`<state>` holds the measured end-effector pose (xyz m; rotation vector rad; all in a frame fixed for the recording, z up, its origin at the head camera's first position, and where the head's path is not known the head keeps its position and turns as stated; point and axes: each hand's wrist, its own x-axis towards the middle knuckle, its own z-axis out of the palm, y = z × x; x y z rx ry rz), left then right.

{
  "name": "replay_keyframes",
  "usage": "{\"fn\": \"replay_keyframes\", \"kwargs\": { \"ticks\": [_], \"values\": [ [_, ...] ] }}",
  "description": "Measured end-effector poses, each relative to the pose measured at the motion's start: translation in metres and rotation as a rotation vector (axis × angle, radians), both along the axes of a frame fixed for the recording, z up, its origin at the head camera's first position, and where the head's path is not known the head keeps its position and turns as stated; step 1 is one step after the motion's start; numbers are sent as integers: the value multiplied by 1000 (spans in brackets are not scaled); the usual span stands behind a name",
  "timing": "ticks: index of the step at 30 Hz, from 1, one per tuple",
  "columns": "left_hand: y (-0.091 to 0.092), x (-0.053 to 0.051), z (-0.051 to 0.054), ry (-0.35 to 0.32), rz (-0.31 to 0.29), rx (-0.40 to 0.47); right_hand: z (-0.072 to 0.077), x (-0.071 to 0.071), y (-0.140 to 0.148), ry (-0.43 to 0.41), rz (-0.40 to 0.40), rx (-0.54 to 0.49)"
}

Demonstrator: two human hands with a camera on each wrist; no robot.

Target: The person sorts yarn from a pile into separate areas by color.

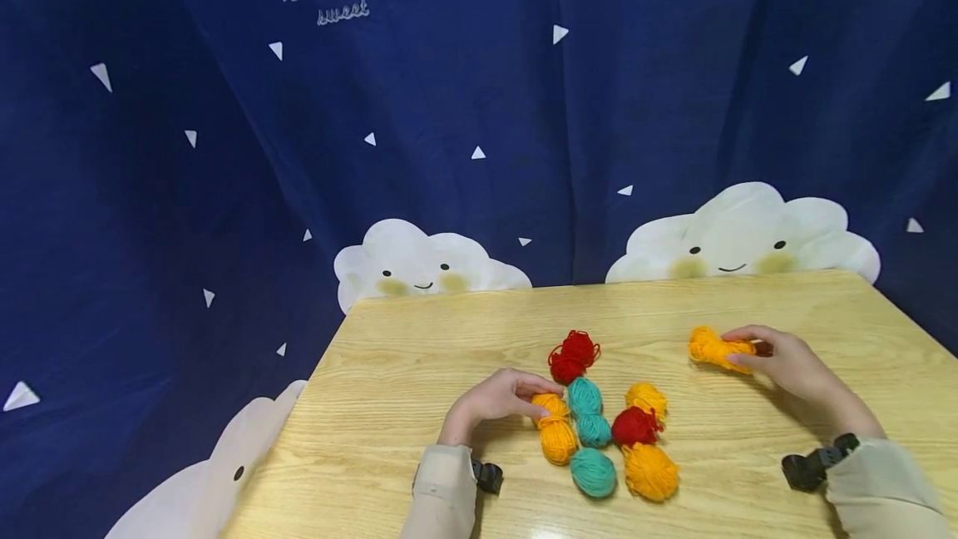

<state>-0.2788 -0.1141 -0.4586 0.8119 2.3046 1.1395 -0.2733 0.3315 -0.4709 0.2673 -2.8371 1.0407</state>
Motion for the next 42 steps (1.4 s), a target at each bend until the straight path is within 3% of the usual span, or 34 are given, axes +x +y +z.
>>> {"fn": "replay_keyframes", "kwargs": {
  "ticks": [18,24,42],
  "values": [
    [-2,-1,-2,7,-18,0,-1,3,33,20,-43,18],
    [-1,-1,-1,2,-15,1,0,4,44,-14,-73,34],
    [-1,0,-1,7,-3,-3,0,5,47,-2,-73,54]
  ]
}}
